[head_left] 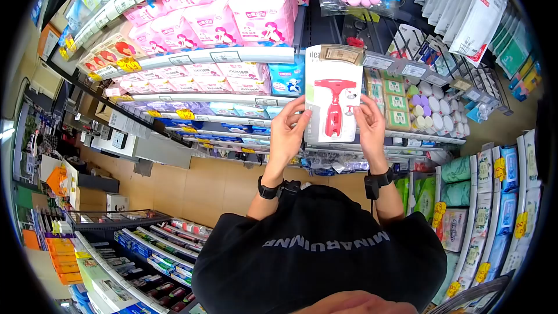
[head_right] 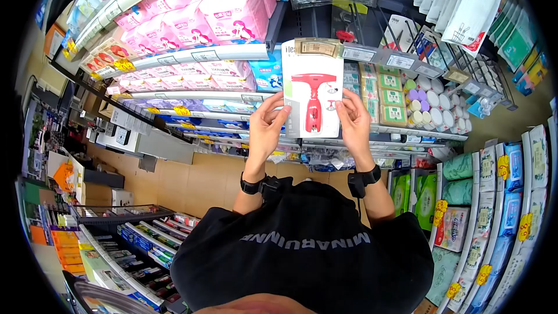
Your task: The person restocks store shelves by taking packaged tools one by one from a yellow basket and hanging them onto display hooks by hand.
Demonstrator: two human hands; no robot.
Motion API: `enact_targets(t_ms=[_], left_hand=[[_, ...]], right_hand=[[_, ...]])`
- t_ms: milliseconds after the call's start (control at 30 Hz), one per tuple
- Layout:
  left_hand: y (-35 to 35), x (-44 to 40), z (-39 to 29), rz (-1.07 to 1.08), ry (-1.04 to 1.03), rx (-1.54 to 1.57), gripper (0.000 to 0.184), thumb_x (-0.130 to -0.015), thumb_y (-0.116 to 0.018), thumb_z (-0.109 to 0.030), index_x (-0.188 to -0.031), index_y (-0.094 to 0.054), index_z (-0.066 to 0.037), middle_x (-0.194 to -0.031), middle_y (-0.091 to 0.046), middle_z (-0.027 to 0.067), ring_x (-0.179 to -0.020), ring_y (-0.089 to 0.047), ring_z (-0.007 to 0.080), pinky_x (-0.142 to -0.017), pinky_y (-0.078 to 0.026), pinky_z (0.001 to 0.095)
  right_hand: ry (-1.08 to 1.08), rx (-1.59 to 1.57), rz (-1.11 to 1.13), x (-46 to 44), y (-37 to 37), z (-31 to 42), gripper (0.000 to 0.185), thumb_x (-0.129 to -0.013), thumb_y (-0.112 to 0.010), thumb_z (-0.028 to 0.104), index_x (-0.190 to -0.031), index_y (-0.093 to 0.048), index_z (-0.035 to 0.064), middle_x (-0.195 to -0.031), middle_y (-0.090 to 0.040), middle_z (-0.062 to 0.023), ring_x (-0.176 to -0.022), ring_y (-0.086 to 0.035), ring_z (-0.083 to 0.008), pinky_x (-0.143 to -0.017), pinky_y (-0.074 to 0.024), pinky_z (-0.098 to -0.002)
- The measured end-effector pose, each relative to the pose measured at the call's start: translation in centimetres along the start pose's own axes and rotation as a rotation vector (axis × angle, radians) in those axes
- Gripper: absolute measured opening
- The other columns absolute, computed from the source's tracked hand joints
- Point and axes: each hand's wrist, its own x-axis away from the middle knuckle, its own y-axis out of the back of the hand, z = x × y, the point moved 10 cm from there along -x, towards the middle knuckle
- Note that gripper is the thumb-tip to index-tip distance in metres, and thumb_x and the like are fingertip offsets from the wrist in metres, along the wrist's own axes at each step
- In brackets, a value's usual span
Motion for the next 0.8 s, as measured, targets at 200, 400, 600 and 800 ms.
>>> enact_targets(t_ms=[200,400,600,800], left_hand=[[-0.2,-1.5,0.3,0.032,-0.006,0.027,0.039,-0.096,-0.062,-0.001,-0.134,-0.054,0.004,-0.112,-0.069,0.0082,-0.095,-0.065,0.0093,-0.077,-0.051,0.0201],[0.1,-1.5,-0.7,0.010,-0.058,-0.036,0.042,-0.098,-0.061,-0.008,-0.137,-0.050,0.001,-0.125,-0.064,0.0139,-0.111,-0.064,0.0185,-0.085,-0.053,0.0282],[2.0,-0.3,-0.8,-0.068,-0.107,-0.036,0.039,-0.098,-0.061,-0.011,-0.135,-0.050,-0.001,-0.133,-0.059,0.0151,-0.122,-0.059,0.0262,-0.093,-0.052,0.0324],[3.4,1.2,-0.2,-0.093,-0.038,-0.050,0.034,-0.099,-0.060,-0.011,-0.131,-0.053,-0.003,-0.130,-0.062,0.0107,-0.114,-0.063,0.0198,-0.087,-0.051,0.0282]], right_hand=[[0.003,-0.027,-0.032,-1.0,-0.1,0.1,0.034,-0.099,-0.060,0.006,-0.131,-0.055,-0.0025,-0.104,-0.072,-0.0099,-0.091,-0.065,-0.0078,-0.077,-0.0500,-0.0211],[0.016,0.027,-0.052,-2.9,0.1,-0.7,0.033,-0.098,-0.060,0.005,-0.130,-0.055,-0.0028,-0.102,-0.072,-0.0101,-0.089,-0.065,-0.0077,-0.076,-0.0501,-0.0211],[0.028,0.041,-0.085,-7.7,0.7,-2.0,0.032,-0.098,-0.061,0.007,-0.127,-0.057,-0.0043,-0.099,-0.073,-0.0075,-0.086,-0.063,-0.0061,-0.075,-0.0489,-0.0199],[0.233,0.191,-0.130,-13.6,0.7,-3.2,0.022,-0.094,-0.063,0.004,-0.115,-0.061,-0.0045,-0.110,-0.068,-0.0128,-0.097,-0.062,-0.0152,-0.086,-0.0482,-0.0292]])
